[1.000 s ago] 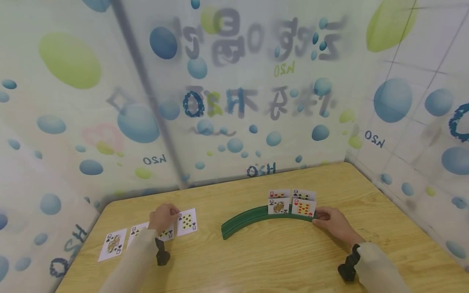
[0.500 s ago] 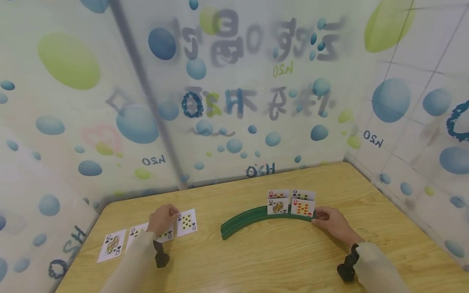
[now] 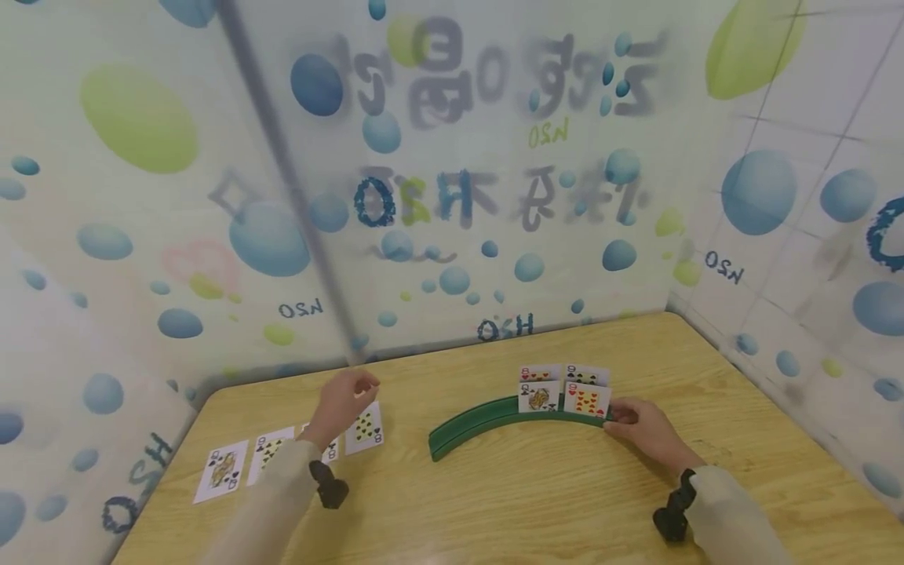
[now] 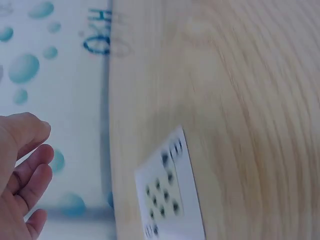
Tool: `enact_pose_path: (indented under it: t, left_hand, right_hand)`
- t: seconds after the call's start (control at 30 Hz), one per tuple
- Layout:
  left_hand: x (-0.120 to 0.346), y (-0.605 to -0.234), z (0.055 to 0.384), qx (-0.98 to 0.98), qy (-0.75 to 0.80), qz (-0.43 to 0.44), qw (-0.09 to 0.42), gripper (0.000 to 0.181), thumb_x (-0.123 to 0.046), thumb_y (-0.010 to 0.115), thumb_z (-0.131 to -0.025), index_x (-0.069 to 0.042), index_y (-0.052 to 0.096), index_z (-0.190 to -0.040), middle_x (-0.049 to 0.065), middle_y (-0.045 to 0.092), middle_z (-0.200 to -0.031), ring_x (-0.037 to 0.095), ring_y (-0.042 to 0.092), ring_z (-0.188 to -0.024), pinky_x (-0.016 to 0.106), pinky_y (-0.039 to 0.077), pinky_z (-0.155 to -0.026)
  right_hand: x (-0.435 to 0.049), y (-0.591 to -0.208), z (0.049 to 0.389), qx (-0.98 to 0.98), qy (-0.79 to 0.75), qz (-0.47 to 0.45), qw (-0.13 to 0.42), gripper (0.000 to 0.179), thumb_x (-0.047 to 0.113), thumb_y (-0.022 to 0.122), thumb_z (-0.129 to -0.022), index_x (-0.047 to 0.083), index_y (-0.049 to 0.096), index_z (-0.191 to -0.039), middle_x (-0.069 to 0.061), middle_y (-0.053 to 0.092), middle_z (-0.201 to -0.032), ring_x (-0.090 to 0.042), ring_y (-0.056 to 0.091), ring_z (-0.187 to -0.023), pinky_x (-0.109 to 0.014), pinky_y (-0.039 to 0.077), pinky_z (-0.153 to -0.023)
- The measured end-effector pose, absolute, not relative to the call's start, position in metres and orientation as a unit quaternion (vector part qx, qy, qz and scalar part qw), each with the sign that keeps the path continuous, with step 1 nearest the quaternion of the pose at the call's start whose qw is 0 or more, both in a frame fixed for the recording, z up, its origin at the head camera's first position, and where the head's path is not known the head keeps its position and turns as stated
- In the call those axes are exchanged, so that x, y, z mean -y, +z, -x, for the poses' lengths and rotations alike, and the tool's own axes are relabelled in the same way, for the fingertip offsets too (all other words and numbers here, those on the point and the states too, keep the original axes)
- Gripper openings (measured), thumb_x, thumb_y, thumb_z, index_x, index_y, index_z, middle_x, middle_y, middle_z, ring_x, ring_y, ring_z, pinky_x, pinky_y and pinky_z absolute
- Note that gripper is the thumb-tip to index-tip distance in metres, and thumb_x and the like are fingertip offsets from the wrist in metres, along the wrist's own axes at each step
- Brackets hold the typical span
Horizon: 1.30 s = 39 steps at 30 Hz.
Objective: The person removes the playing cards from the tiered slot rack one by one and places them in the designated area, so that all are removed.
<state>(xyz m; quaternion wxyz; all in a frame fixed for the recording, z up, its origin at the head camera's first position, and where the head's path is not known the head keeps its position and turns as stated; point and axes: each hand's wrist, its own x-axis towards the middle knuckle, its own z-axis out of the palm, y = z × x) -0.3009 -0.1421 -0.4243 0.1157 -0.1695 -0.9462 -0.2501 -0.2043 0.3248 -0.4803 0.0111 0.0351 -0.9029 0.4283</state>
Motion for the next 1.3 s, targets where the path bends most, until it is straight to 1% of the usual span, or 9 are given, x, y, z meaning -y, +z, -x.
enact_pose_path:
  t: [0.2,0.33,0.5,0.67,0.77,0.9,1.03,1.13,1.3]
  left_hand:
    - [0.098,-0.417,0.288,0.925,-0.272,0.234,0.122,0.007,-0.015,0.063,-0.086,-0.012,0.067,-0.092,-0.003,0.058,-0.082,0.017,0.053,-0.078,0.045,0.039,-0.074]
    - [0.070,-0.415,0.280,0.914,-0.283,0.275,0.098,0.008,-0.016,0.062,-0.087,-0.012,0.066,-0.093,-0.003,0.058,-0.082,0.016,0.053,-0.079,0.043,0.039,-0.075]
    - [0.042,-0.421,0.274,0.904,-0.291,0.306,0.071,0.011,-0.017,0.061,-0.088,-0.011,0.066,-0.096,-0.004,0.058,-0.083,0.014,0.053,-0.079,0.039,0.039,-0.076]
    - [0.016,-0.429,0.267,0.895,-0.320,0.304,0.062,0.010,-0.018,0.061,-0.089,-0.015,0.066,-0.096,-0.007,0.057,-0.086,0.010,0.052,-0.079,0.034,0.041,-0.077]
    - [0.001,-0.432,0.264,0.894,-0.339,0.290,0.049,0.010,-0.020,0.061,-0.089,-0.016,0.066,-0.096,-0.009,0.056,-0.085,0.007,0.052,-0.079,0.032,0.042,-0.077]
    - [-0.017,-0.432,0.260,0.888,-0.370,0.271,0.041,0.011,-0.019,0.061,-0.089,-0.014,0.067,-0.096,-0.009,0.056,-0.084,0.007,0.052,-0.078,0.029,0.043,-0.077]
    - [-0.031,-0.428,0.257,0.875,-0.399,0.267,0.058,0.010,-0.015,0.061,-0.088,-0.011,0.066,-0.096,-0.004,0.057,-0.086,0.011,0.054,-0.078,0.025,0.045,-0.071]
    - [-0.039,-0.427,0.257,0.871,-0.410,0.264,0.066,0.009,-0.014,0.062,-0.087,-0.011,0.065,-0.095,-0.002,0.057,-0.087,0.011,0.053,-0.078,0.023,0.045,-0.069]
    - [-0.047,-0.427,0.261,0.871,-0.416,0.251,0.069,0.009,-0.017,0.064,-0.087,-0.014,0.064,-0.095,-0.005,0.054,-0.084,0.008,0.051,-0.076,0.022,0.044,-0.068]
  right_hand:
    - [-0.327,-0.481,0.206,0.904,0.425,-0.041,0.010,0.047,0.016,0.065,-0.086,-0.017,0.049,-0.115,-0.018,0.059,-0.099,-0.024,0.056,-0.086,-0.026,0.047,-0.066]
    - [-0.328,-0.483,0.208,0.903,0.427,-0.042,0.009,0.046,0.016,0.065,-0.086,-0.017,0.050,-0.115,-0.017,0.059,-0.099,-0.023,0.056,-0.085,-0.026,0.047,-0.066]
    - [-0.330,-0.486,0.209,0.899,0.436,-0.044,0.005,0.046,0.016,0.065,-0.086,-0.015,0.050,-0.116,-0.016,0.059,-0.099,-0.021,0.056,-0.086,-0.026,0.047,-0.067]
    - [-0.332,-0.487,0.208,0.897,0.440,-0.046,-0.002,0.048,0.018,0.064,-0.086,-0.015,0.050,-0.117,-0.016,0.059,-0.101,-0.019,0.055,-0.086,-0.026,0.047,-0.068]
    - [-0.333,-0.487,0.208,0.895,0.444,-0.051,-0.007,0.048,0.019,0.064,-0.086,-0.015,0.049,-0.117,-0.016,0.059,-0.101,-0.020,0.055,-0.087,-0.026,0.047,-0.068]
    - [-0.334,-0.488,0.208,0.894,0.446,-0.045,-0.013,0.049,0.020,0.064,-0.086,-0.015,0.049,-0.117,-0.016,0.058,-0.102,-0.021,0.054,-0.088,-0.025,0.047,-0.069]
    - [-0.334,-0.488,0.208,0.895,0.443,-0.044,-0.014,0.049,0.019,0.064,-0.086,-0.016,0.049,-0.117,-0.016,0.058,-0.102,-0.020,0.054,-0.088,-0.025,0.047,-0.069]
    - [-0.333,-0.486,0.208,0.895,0.444,-0.044,-0.013,0.048,0.018,0.064,-0.086,-0.016,0.049,-0.116,-0.015,0.059,-0.101,-0.019,0.055,-0.087,-0.025,0.047,-0.069]
    - [-0.332,-0.485,0.210,0.896,0.442,-0.048,-0.008,0.045,0.016,0.065,-0.086,-0.015,0.051,-0.115,-0.016,0.059,-0.100,-0.018,0.055,-0.086,-0.025,0.047,-0.068]
